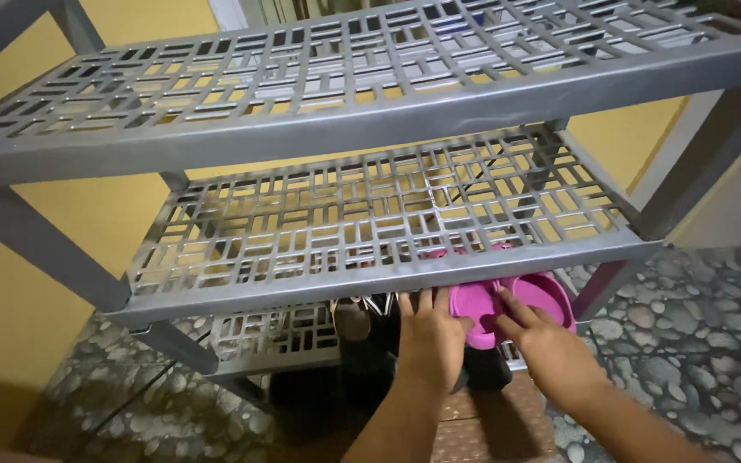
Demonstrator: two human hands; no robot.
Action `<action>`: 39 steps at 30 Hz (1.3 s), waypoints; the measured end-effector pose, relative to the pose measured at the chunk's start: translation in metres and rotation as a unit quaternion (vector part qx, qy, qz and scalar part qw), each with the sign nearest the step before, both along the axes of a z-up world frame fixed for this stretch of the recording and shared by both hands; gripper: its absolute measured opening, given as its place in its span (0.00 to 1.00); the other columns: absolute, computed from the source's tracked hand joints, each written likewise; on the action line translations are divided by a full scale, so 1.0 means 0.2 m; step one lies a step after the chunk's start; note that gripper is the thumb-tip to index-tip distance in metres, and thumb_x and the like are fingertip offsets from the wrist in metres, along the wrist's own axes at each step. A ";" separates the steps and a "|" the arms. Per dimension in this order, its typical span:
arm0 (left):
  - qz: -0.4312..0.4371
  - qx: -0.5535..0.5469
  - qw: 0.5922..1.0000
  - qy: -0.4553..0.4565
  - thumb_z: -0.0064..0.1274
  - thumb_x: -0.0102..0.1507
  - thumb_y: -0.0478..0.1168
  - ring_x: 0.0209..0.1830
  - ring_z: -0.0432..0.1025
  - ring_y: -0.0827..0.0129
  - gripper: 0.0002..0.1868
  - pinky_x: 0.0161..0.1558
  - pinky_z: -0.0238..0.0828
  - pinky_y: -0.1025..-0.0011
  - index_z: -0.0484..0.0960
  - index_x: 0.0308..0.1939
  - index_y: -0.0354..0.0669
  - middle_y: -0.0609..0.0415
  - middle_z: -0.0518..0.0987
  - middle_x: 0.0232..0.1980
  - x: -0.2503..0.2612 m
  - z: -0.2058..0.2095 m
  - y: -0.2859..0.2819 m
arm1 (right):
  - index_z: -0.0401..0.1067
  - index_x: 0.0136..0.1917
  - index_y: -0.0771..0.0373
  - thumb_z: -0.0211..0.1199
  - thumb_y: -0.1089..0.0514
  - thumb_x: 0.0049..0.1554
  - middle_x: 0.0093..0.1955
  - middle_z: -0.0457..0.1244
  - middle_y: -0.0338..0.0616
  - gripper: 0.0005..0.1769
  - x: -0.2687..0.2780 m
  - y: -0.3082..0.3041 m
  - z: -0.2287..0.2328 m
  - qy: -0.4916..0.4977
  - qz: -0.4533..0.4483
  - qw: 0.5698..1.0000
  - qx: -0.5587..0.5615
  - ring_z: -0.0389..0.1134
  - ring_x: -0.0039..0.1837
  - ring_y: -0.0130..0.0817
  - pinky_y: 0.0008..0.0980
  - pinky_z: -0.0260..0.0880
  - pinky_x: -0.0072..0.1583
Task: The person gathers shoes from a chair and places them on a metal shoe rack. They handle pink slippers, black sneakers, and black flats, pairing each and arranging them on the lower shelf of the rack.
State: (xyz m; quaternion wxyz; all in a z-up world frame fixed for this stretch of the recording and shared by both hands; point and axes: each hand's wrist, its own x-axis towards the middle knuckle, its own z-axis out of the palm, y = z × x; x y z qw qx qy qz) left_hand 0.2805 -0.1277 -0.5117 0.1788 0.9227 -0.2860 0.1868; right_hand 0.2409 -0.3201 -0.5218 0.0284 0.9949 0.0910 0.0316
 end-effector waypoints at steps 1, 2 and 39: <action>0.000 0.000 1.000 0.001 0.55 0.62 0.45 0.63 0.61 0.45 0.12 0.66 0.43 0.40 0.91 0.37 0.45 0.42 0.73 0.66 0.00 0.00 0.00 | 0.64 0.65 0.44 0.60 0.63 0.49 0.86 0.42 0.33 0.31 0.00 0.00 0.02 0.001 0.000 1.000 0.000 0.66 0.66 0.41 0.43 0.76 0.59; 0.003 0.000 1.000 -0.004 0.56 0.60 0.46 0.63 0.62 0.47 0.11 0.67 0.42 0.40 0.91 0.37 0.48 0.43 0.75 0.63 0.01 0.00 0.00 | 0.63 0.67 0.46 0.61 0.63 0.48 0.84 0.46 0.31 0.34 0.00 0.00 0.05 0.002 -0.002 1.000 0.009 0.67 0.67 0.41 0.43 0.75 0.60; 0.116 -0.039 0.978 0.169 0.56 0.53 0.31 0.47 0.76 0.44 0.26 0.42 0.73 0.52 0.80 0.55 0.56 0.54 0.54 0.82 -0.14 0.06 0.80 | 0.78 0.58 0.50 0.59 0.69 0.52 0.64 0.69 0.45 0.23 0.07 0.78 0.13 -0.022 0.009 0.992 0.124 0.54 0.81 0.55 0.48 0.75 0.69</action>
